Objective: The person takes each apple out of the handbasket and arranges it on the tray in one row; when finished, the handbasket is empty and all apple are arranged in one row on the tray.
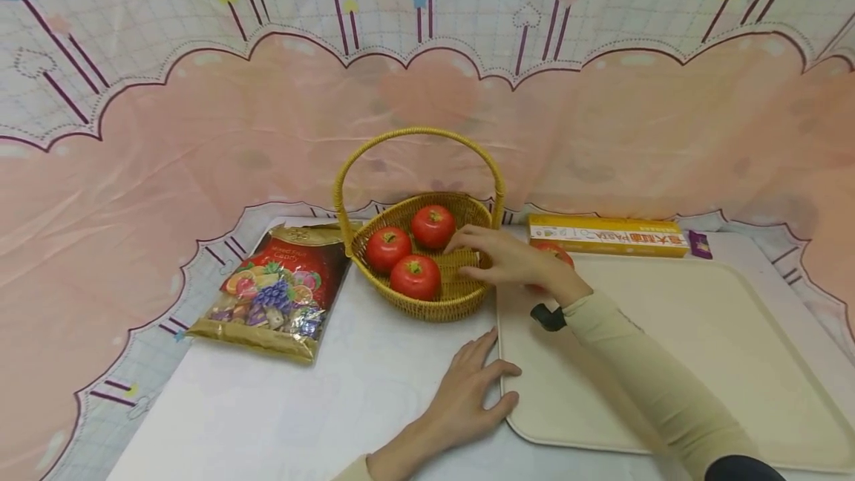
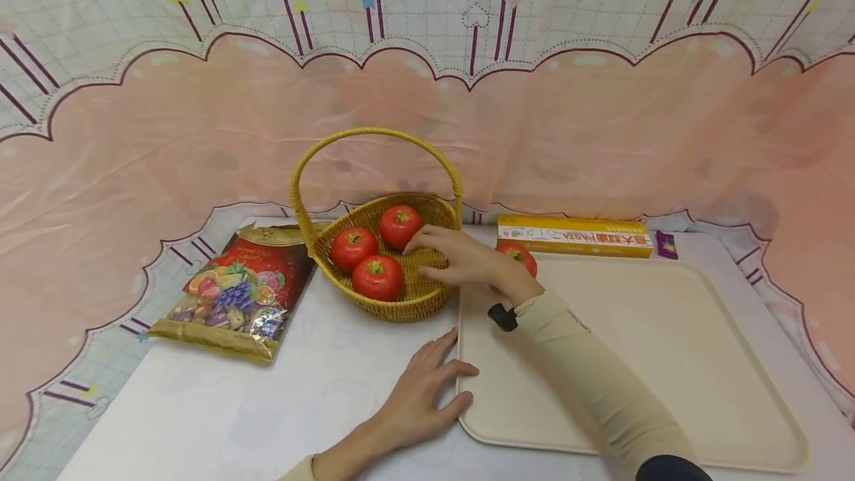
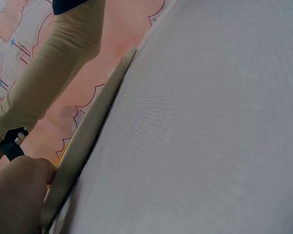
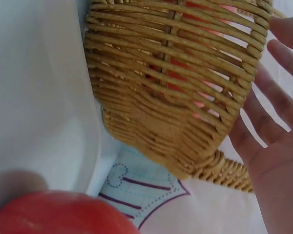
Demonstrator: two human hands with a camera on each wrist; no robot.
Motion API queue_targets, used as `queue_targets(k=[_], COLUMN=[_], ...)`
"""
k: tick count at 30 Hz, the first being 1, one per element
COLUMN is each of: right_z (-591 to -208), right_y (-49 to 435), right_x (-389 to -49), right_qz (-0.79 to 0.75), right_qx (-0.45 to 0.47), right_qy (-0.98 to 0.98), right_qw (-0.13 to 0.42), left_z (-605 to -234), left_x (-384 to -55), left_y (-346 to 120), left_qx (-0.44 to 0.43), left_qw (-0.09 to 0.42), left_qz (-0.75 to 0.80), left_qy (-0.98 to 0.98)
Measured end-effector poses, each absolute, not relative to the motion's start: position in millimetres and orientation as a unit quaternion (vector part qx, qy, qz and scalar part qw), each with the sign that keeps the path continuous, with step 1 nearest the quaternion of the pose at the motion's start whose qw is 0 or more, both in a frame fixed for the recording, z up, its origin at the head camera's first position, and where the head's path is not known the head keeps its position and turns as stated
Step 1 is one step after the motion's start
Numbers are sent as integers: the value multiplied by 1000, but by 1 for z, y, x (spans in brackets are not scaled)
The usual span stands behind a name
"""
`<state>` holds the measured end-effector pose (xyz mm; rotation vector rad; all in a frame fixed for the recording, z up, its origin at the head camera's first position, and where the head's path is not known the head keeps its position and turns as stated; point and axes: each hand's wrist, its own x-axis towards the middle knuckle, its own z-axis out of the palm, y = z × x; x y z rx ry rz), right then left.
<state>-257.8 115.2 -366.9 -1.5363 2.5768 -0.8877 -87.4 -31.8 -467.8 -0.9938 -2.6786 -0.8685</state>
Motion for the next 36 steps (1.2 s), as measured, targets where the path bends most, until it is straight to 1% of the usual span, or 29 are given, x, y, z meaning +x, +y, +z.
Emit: queue_targets(k=[6, 13, 17, 25, 36], right_z=[-371, -374, -374, -374, -375], right_y=[106, 96, 91, 82, 70], right_x=[-262, -263, -263, -265, -267], right_qz=[-276, -257, -251, -230, -221], right_qx=[-507, -511, -517, -524, -529], right_qy=[816, 820, 817, 818, 815], right_qw=[13, 39, 44, 57, 90], left_z=[-467, -466, -466, -466, -467], left_x=[-85, -80, -77, -77, -78], left_y=[-31, -30, -30, -30, -30], left_qx=[-333, -333, -331, -327, -333], left_qw=[80, 84, 87, 75, 90], left_qz=[-280, -260, -256, -258, -251], left_qy=[-897, -902, -904, -906, -905])
